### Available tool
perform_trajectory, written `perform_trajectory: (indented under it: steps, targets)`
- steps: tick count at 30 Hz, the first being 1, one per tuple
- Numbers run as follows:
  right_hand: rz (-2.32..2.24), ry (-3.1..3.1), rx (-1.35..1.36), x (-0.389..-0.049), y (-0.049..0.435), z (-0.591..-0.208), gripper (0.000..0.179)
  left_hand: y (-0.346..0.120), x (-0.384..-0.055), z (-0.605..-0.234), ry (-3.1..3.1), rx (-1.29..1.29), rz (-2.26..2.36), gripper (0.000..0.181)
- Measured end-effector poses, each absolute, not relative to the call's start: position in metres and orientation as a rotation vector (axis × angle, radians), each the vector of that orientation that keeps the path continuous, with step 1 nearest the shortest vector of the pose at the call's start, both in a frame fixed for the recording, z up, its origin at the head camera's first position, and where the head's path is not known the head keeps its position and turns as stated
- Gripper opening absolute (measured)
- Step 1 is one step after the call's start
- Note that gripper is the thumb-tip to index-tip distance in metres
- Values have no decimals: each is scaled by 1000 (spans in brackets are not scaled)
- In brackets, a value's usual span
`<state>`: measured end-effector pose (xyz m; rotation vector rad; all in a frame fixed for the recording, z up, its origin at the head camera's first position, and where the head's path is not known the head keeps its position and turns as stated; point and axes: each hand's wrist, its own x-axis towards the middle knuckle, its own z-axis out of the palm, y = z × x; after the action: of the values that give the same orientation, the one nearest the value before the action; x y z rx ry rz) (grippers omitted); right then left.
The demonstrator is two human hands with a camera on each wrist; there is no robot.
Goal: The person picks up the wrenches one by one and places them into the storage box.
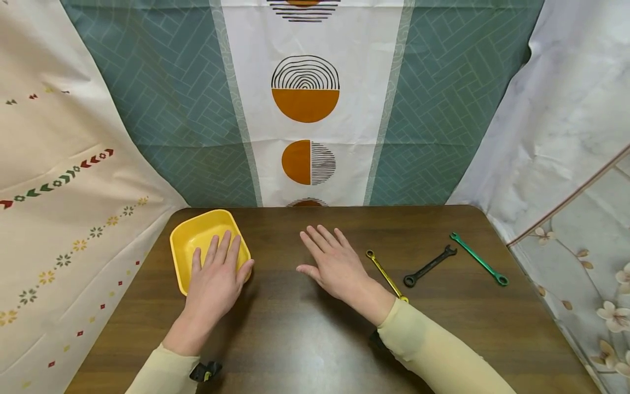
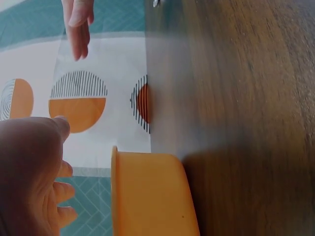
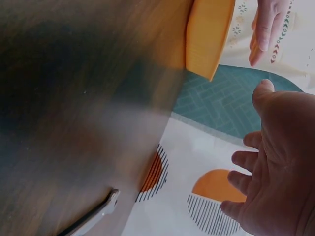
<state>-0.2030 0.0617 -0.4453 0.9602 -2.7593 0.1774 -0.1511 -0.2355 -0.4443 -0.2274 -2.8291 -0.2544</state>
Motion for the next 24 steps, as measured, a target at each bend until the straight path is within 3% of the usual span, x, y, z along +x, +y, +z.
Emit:
perform_trajectory:
  steps: [24]
  targets:
    - [159,-2762,1033,-202,37,-449,81,-254,-141,-446,-2782,-191,-235,68]
